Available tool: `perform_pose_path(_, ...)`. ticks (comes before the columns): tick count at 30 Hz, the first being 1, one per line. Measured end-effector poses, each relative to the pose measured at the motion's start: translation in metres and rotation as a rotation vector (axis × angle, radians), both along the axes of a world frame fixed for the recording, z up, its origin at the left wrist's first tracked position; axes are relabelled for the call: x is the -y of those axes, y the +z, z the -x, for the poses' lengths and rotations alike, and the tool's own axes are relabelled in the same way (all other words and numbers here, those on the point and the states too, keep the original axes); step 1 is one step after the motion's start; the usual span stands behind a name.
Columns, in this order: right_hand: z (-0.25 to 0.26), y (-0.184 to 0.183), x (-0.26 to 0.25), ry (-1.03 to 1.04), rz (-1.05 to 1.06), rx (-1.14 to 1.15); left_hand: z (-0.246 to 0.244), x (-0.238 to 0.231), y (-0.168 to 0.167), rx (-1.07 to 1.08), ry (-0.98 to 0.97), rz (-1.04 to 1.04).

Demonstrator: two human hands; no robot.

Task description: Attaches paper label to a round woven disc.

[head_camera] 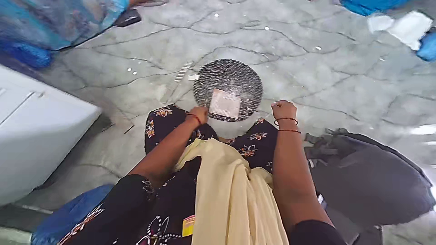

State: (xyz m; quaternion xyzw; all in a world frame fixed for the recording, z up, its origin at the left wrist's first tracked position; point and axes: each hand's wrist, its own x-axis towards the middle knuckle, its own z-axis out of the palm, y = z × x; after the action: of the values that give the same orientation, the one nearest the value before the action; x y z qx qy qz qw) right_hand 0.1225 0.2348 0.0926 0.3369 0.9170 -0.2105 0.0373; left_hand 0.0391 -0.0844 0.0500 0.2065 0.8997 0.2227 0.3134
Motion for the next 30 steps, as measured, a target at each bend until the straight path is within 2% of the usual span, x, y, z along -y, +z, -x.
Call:
perform_pose_path(3, 0.002, 0.027, 0.040, 0.290, 0.007, 0.020, -0.039, -0.001, 0.013, 0.000, -0.020, 0.023)
perform_pose_path(7, -0.004, 0.054, 0.080, 0.424, 0.068, -0.029, -0.067, 0.009, 0.023, 0.006, -0.030, 0.061)
perform_pose_path(10, 0.000, 0.031, 0.080, 0.444, 0.069, -0.028, -0.067, 0.015, 0.011, -0.014, -0.023, 0.010)
perform_pose_path(14, 0.016, -0.009, 0.041, 0.461, 0.025, 0.215, -0.062, 0.016, 0.000, -0.042, 0.056, -0.164)
perform_pose_path(16, 0.022, -0.007, 0.032, 0.463, 0.045, 0.279, -0.064, 0.017, -0.002, -0.054, 0.127, -0.227)
perform_pose_path(20, 0.020, -0.004, 0.032, 0.477, 0.152, 0.127, -0.082, 0.010, -0.001, -0.065, 0.253, -0.215)
perform_pose_path(22, 0.019, -0.002, 0.037, 0.500, 0.162, 0.193, -0.094, 0.003, -0.003, -0.065, 0.294, -0.225)
perform_pose_path(26, 0.007, 0.001, 0.049, 0.451, 0.169, 0.226, -0.100, 0.005, -0.021, -0.068, 0.240, -0.238)
perform_pose_path(30, 0.003, 0.003, 0.053, 0.363, 0.166, 0.048, -0.074, 0.010, -0.030, 0.004, 0.204, -0.347)
